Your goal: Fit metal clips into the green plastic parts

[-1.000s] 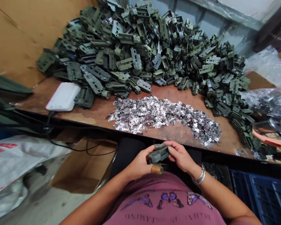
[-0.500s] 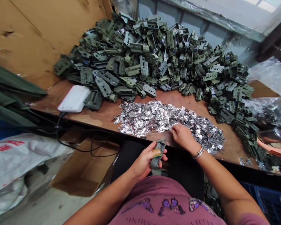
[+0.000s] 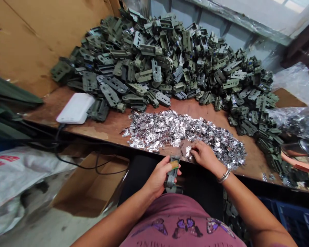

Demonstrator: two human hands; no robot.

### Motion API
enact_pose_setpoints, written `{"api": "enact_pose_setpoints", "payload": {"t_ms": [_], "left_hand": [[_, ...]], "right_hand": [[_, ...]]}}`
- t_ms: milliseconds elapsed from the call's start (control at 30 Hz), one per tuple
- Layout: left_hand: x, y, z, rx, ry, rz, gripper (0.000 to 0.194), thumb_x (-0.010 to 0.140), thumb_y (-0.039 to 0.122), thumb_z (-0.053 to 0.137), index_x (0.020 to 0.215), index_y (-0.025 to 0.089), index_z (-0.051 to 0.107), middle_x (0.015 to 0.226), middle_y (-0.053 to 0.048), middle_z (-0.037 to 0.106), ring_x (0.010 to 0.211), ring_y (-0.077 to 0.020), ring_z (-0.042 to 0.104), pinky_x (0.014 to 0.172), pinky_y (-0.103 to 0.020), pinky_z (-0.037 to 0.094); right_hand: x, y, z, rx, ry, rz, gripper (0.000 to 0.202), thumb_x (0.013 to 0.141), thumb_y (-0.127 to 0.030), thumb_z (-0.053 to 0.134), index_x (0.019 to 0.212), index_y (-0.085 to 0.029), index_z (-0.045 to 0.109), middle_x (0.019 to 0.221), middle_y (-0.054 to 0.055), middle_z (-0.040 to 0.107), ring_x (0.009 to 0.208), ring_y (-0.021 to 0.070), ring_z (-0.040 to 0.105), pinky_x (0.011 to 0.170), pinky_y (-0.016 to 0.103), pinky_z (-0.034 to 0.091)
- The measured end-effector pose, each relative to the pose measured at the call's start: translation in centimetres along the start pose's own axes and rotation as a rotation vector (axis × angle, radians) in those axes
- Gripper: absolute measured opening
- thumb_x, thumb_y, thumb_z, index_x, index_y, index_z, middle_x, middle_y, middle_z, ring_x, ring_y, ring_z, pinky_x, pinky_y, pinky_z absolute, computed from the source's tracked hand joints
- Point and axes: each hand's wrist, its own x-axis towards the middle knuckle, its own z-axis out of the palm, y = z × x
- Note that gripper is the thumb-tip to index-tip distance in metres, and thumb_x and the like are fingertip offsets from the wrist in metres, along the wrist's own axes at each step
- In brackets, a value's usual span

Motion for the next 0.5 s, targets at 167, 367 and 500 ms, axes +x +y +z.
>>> {"api": "enact_pose_setpoints", "payload": {"t_ms": [167,367,500], "left_hand": [[-0.1,-0.1,0.0,0.05,0.012,-0.023,0.026,0.07,0.03,0.069,0.088,0.016,0.056,0.082,-0.003,0.064,0.056,-0.0101,0.057,0.04,-0.019,0.044],[-0.1,-0.3,0.2,0.089,0.016,-0.012,0.032,0.067,0.032,0.072,0.09,0.017,0.056,0.085,-0.003,0.064,0.062,-0.012,0.059,0.042,-0.019,0.042],[-0.5,0.0,1.2,0.101,-0.031,-0.017,0.037,0.065,0.027,0.072,0.097,0.017,0.058,0.089,-0.004,0.064,0.068,-0.012,0.06,0.049,-0.019,0.042]], "right_hand": [[0.1,0.4,-0.3,-0.032,-0.026,-0.032,0.013,0.091,-0.016,0.052,0.085,-0.018,0.065,0.09,0.008,0.064,0.081,0.0189,0.06,0.076,0.029,0.046],[-1.1,0.8,-1.0,0.097,-0.022,-0.134,0.013,0.085,-0.014,0.062,0.097,-0.019,0.067,0.091,0.005,0.065,0.083,0.0171,0.06,0.075,0.028,0.046],[-1.8,0.4,-0.9,-0.042,-0.032,-0.197,0.012,0.09,-0.015,0.054,0.086,-0.018,0.065,0.086,0.006,0.062,0.074,0.0159,0.056,0.065,0.026,0.041]]}}
